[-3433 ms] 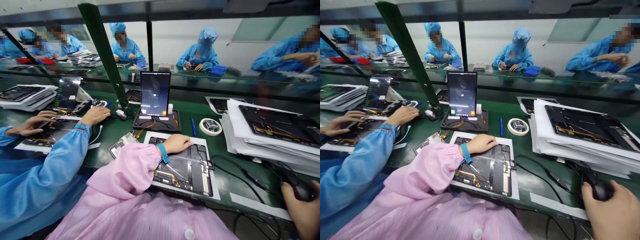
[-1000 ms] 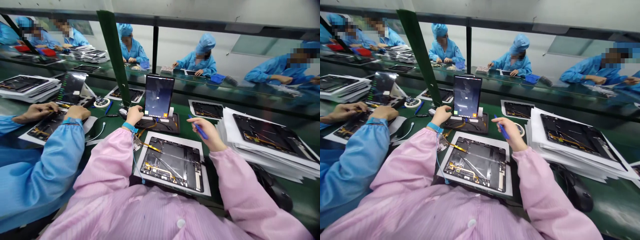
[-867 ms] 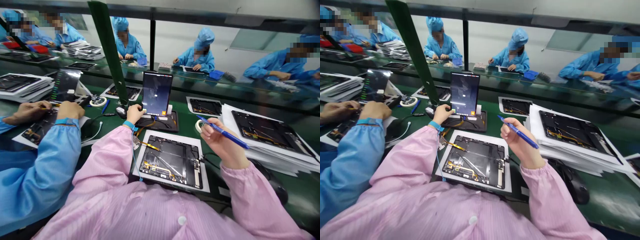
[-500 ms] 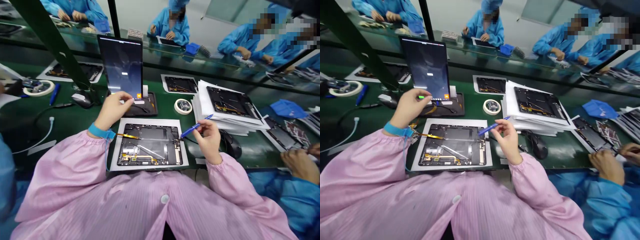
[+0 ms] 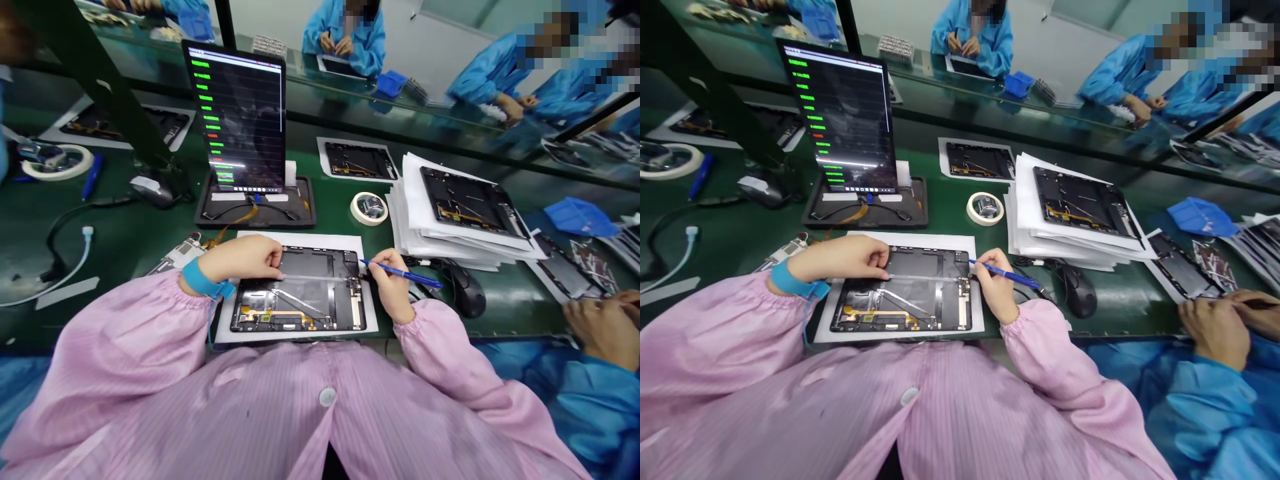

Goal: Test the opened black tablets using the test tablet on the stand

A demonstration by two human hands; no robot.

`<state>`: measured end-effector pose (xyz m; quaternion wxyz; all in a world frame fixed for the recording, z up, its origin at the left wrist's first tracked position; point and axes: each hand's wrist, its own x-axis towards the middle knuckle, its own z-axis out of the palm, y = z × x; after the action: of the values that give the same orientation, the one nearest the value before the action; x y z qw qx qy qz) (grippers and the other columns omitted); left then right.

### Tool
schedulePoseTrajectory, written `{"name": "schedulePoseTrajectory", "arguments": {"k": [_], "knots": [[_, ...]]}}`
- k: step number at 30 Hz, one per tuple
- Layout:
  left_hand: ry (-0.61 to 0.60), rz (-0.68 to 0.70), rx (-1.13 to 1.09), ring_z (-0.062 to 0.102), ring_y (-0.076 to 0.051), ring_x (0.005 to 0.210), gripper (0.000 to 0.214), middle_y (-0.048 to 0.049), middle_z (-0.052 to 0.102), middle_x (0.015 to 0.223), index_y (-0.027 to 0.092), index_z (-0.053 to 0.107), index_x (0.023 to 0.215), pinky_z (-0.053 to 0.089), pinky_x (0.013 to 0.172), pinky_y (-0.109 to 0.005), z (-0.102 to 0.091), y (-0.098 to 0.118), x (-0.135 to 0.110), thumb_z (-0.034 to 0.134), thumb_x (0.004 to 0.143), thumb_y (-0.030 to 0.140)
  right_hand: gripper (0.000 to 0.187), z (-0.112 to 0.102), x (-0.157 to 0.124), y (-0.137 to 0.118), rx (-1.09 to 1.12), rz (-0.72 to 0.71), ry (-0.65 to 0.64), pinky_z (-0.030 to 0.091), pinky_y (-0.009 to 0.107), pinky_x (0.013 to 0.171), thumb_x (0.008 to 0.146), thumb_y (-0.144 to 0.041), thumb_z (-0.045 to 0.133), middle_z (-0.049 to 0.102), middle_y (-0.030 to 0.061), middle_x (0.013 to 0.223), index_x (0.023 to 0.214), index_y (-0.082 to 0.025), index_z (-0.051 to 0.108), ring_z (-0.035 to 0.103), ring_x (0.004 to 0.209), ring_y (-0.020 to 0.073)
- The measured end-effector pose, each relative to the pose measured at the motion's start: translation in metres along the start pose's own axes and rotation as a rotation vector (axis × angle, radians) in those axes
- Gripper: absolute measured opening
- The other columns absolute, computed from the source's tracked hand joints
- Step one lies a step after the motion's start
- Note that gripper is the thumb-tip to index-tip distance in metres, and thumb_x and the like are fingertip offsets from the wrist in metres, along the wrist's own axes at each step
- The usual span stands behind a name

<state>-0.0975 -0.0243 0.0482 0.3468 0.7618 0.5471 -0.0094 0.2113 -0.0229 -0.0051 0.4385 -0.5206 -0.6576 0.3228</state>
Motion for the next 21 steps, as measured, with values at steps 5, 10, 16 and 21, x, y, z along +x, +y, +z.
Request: {"name": "schedulePoseTrajectory", "arguments": {"k": [5, 10, 16, 21], "knots": [[-0.023, -0.023, 0.075, 0.052, -0.014, 0.057, 0.024, 0.0014, 0.062, 0.064, 0.020, 0.057, 0.066, 0.030, 0.053, -0.025, 0.0035, 0.0023, 0.0022, 0.067, 0.070, 0.042, 0.010, -0.0011, -0.0018, 0.0054, -0.028, 0.032, -0.062, 0.043, 0.026, 0.057, 0.081, -0.025, 0.059, 0.056, -0.0039, 0.062, 0.076, -0.020, 0.052, 0.055, 0.056, 0.0125], [-0.046, -0.006, 0.082, 0.051, -0.015, 0.057, 0.028, -0.0001, 0.062, 0.063, 0.019, 0.057, 0.063, 0.029, 0.052, -0.026, 0.0040, 0.0002, 0.0032, 0.064, 0.072, 0.045, 0.011, 0.0002, -0.0012, 0.0045, -0.111, -0.035, -0.101, 0.041, 0.026, 0.059, 0.083, -0.024, 0.057, 0.056, -0.0028, 0.067, 0.073, -0.020, 0.053, 0.054, 0.060, 0.0122], [-0.043, -0.040, 0.081, 0.052, -0.015, 0.057, 0.027, -0.0008, 0.063, 0.064, 0.019, 0.058, 0.062, 0.028, 0.052, -0.026, 0.0052, 0.0005, 0.0038, 0.064, 0.071, 0.044, 0.012, 0.0019, -0.0009, 0.0041, -0.183, -0.098, -0.135, 0.040, 0.025, 0.059, 0.085, -0.023, 0.057, 0.056, -0.0026, 0.068, 0.073, -0.020, 0.054, 0.053, 0.063, 0.0121], [-0.036, -0.056, 0.083, 0.054, -0.015, 0.057, 0.026, -0.0010, 0.064, 0.062, 0.019, 0.058, 0.061, 0.028, 0.052, -0.026, 0.0047, 0.0023, 0.0041, 0.065, 0.070, 0.042, 0.011, 0.0027, -0.0003, 0.0069, -0.188, -0.110, -0.103, 0.041, 0.025, 0.060, 0.084, -0.023, 0.056, 0.057, -0.0024, 0.069, 0.074, -0.020, 0.054, 0.054, 0.063, 0.0124]]}}
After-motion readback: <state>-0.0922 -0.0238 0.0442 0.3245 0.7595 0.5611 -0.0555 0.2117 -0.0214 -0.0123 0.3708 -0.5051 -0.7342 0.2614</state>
